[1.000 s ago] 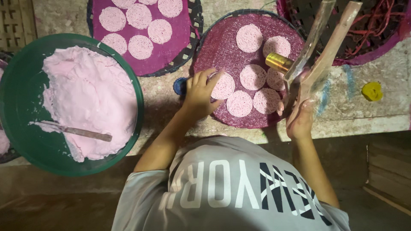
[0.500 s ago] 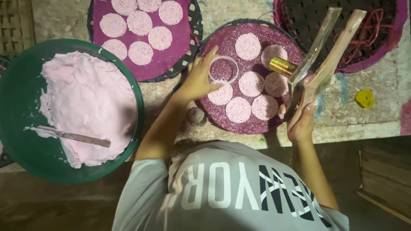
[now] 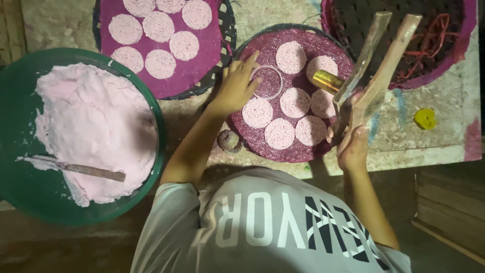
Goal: The person scoops pink dough from a green basin and presses it into a handheld metal mold. They then eject the formed round pieces onto a purple tray. The person repeats this cycle, filling the tray with multiple dough rounds.
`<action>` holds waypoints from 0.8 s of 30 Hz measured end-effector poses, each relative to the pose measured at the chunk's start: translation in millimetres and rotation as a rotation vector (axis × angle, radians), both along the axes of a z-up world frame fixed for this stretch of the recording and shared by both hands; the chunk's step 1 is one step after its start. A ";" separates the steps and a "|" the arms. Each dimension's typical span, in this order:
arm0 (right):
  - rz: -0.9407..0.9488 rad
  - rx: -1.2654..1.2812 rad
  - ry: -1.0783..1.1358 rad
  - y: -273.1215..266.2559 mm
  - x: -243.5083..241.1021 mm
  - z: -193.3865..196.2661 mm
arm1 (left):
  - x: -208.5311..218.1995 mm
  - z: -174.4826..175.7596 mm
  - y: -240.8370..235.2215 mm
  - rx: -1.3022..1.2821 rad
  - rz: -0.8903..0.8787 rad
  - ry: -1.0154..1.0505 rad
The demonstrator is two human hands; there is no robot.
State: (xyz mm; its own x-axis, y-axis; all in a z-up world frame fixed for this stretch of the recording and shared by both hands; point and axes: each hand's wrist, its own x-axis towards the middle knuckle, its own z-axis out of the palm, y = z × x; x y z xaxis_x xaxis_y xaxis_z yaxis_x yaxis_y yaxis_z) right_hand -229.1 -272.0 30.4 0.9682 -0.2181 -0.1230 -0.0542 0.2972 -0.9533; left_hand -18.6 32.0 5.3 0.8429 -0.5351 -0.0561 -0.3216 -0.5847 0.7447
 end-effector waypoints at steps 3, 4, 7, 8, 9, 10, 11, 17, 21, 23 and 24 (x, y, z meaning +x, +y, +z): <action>0.036 -0.222 -0.045 -11.1 11.4 -6.2 | 4.7 5.3 -4.4 0.010 0.084 -0.207; 0.100 -0.338 0.124 -15.2 17.1 -5.9 | 6.8 8.2 -6.8 -0.001 0.127 -0.333; 0.339 -0.508 0.459 -23.2 49.7 5.2 | 26.6 20.5 -25.9 -0.957 0.126 0.395; 0.446 -0.450 0.457 -23.9 64.6 12.6 | 29.8 24.2 -32.3 -1.254 0.023 0.609; 0.552 -0.390 0.456 -23.4 80.0 22.4 | 34.1 27.6 -39.7 -1.546 -0.089 0.827; 0.615 -0.347 0.565 -20.6 95.4 33.5 | 37.3 30.8 -46.4 -1.830 -0.213 1.047; 0.676 -0.303 0.676 -16.8 110.5 46.6 | 39.3 33.5 -52.4 -1.932 -0.265 1.045; 0.848 -0.893 0.606 23.1 166.2 120.2 | 49.7 34.0 -51.1 -2.138 0.121 0.961; 0.768 -1.180 0.396 57.4 170.2 124.6 | 57.8 19.2 -29.4 -2.177 0.027 0.828; 0.764 -1.179 0.333 67.6 170.0 121.7 | 57.4 11.9 -21.7 -2.163 0.071 0.817; 0.762 -1.178 0.302 69.5 169.1 121.0 | 54.9 8.6 -20.3 -2.152 0.116 0.824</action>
